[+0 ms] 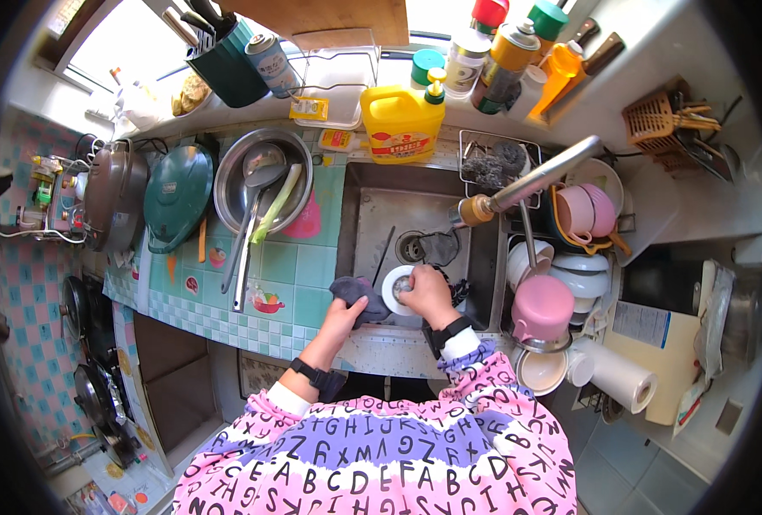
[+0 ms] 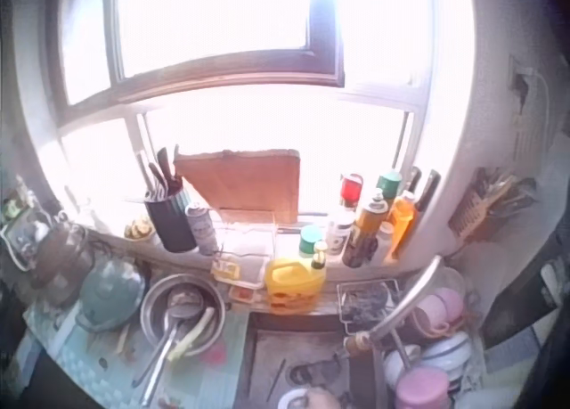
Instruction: The person washes a wooden cutting board under running water, then wipes the sink and countertop with a cloth. They handle a small white container and a dark cloth, moving items aside to reach the work area and wiping different parts of the counter.
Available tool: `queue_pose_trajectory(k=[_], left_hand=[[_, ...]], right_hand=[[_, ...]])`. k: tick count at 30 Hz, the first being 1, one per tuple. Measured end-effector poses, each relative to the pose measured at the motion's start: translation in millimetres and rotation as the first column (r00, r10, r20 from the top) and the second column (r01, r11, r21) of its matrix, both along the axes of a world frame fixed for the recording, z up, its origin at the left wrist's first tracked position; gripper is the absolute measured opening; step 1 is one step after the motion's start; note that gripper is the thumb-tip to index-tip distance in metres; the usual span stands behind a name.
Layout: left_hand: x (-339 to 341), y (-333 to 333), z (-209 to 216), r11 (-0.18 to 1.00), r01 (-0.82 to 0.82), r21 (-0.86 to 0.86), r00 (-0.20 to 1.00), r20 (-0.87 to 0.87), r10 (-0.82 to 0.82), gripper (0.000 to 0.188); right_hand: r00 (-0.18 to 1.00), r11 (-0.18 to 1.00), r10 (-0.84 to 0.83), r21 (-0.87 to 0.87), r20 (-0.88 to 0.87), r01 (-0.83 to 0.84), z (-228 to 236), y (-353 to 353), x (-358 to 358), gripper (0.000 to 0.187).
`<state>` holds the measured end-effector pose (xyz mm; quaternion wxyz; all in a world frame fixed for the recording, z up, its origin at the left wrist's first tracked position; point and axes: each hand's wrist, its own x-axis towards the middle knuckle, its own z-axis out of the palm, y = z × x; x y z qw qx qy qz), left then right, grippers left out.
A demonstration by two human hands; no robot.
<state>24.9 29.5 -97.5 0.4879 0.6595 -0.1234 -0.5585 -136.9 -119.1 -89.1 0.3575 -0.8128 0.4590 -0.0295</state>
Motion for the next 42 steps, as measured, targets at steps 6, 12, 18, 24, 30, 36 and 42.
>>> queue_pose_trajectory(k=[6,12,18,24,30,36,42], left_hand=[[-14,-14,9,0.991,0.130,0.029,0.978,0.160,-0.133,0.035],[-15,-21,39,0.993,0.025,-0.116,1.000,0.018,-0.023,0.026],[-11,-38,80,0.977,0.047,-0.206,0.929,-0.351,-0.119,0.029],[-37,-48,113,0.930,0.239,-0.280,0.935,-0.193,-0.298,0.033],[-45,-51,114,0.911,0.278,-0.305,0.933,-0.140,-0.331,0.027],[-33,-55,80,0.944,0.244,-0.221,0.966,-0.034,-0.257,0.026],[-18,-58,51,0.967,0.215,-0.134,0.974,-0.046,-0.223,0.025]], right_hand=[[0.960,0.979,-0.196,-0.010,0.198,0.202,47,36,-6,0.039],[0.683,0.784,-0.529,0.598,0.503,0.167,60,44,-49,0.063],[0.570,0.866,-0.424,0.500,0.704,0.025,86,57,-69,0.076],[0.510,0.895,-0.445,0.387,0.736,0.222,87,66,-68,0.083],[0.383,0.864,-0.477,0.344,0.791,0.367,84,83,-103,0.085],[0.296,0.773,-0.570,0.378,0.767,0.509,86,131,-171,0.090],[0.205,0.591,-0.728,0.448,0.654,0.671,76,218,-268,0.083]])
